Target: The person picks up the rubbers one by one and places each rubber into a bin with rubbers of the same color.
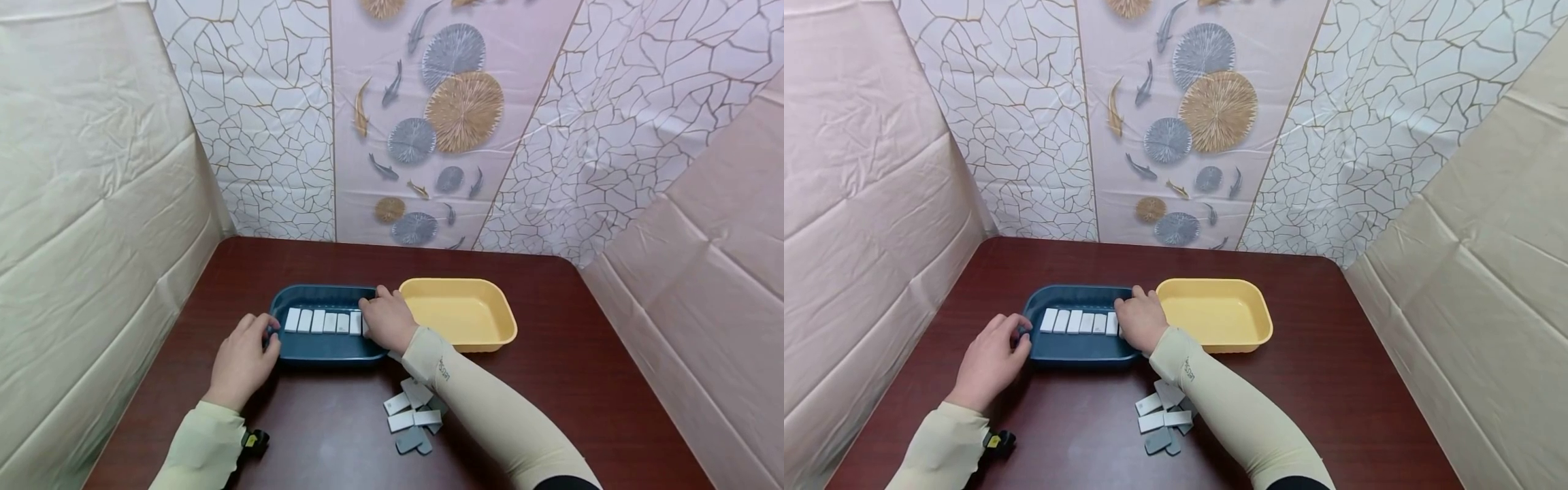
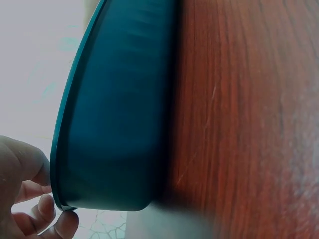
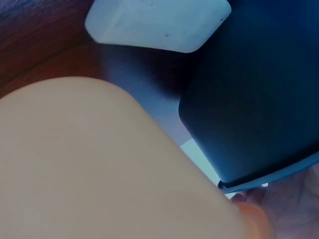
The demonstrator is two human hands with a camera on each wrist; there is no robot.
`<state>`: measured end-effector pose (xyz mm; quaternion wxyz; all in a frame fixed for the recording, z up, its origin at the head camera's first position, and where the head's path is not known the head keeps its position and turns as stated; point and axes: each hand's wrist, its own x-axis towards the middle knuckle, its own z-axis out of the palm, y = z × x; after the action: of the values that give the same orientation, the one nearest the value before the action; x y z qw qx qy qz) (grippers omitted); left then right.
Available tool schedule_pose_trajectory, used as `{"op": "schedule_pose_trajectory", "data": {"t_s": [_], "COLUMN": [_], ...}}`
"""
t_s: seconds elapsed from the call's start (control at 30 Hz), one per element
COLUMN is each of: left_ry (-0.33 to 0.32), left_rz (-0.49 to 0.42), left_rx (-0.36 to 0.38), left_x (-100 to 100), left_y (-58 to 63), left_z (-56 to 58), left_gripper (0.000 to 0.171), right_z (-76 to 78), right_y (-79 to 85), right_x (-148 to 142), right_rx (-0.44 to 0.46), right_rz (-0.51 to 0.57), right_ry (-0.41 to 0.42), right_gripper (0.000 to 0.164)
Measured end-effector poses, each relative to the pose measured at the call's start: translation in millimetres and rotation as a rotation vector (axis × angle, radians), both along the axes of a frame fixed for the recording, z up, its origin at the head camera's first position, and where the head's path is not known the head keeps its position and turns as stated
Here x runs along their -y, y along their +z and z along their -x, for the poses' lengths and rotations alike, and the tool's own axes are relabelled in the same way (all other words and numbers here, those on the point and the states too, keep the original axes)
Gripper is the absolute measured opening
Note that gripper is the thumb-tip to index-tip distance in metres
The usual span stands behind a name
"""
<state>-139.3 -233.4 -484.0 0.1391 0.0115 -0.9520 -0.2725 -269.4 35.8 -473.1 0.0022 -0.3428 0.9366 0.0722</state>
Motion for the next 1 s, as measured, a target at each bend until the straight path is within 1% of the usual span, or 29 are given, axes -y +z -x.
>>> {"op": "schedule_pose_trajectory", "data": {"t_s": [0.2, 0.3, 0.37, 0.43, 0.57, 0.67, 0.77, 0.87, 1.0], "left_ry": [-0.003, -0.001, 0.001, 0.0, 0.0, 0.004, 0.004, 0.01, 0.016], "left_rz": [-0.002, -0.004, -0.004, -0.005, -0.007, -0.003, -0.001, -0.001, 0.003], "left_rx": [-0.003, -0.005, -0.002, 0.006, 0.017, 0.006, -0.004, 0.011, 0.037], "left_x": [-1.0, -1.8, -2.4, -3.1, -3.7, -2.7, -0.9, 1.3, 3.6], "left_y": [0.0, -0.1, -0.6, -1.4, -2.8, -3.5, -3.9, -5.2, -6.9], "left_z": [-0.2, 0.2, 0.3, 0.0, -1.8, -2.6, -2.7, -3.0, -3.8], "left_gripper": [0.014, 0.015, 0.015, 0.015, 0.016, 0.015, 0.016, 0.016, 0.017], "right_z": [0.4, 1.6, 1.7, 0.3, -10.5, -22.5, -33.7, -45.5, -61.9], "right_y": [-1.0, 1.0, 4.8, 11.0, 32.9, 51.8, 62.1, 59.5, 44.6], "right_x": [-1.0, -2.3, -5.8, -12.8, -38.6, -63.2, -85.6, -103.7, -121.6], "right_rx": [-0.005, 0.014, 0.041, 0.08, 0.152, 0.161, 0.152, 0.182, 0.282], "right_rz": [-0.002, 0.017, 0.061, 0.128, 0.287, 0.368, 0.401, 0.385, 0.295], "right_ry": [0.004, 0.0, -0.007, -0.006, 0.019, 0.071, 0.158, 0.265, 0.341], "right_gripper": [0.05, 0.05, 0.049, 0.045, 0.03, 0.02, 0.013, 0.014, 0.022]}}
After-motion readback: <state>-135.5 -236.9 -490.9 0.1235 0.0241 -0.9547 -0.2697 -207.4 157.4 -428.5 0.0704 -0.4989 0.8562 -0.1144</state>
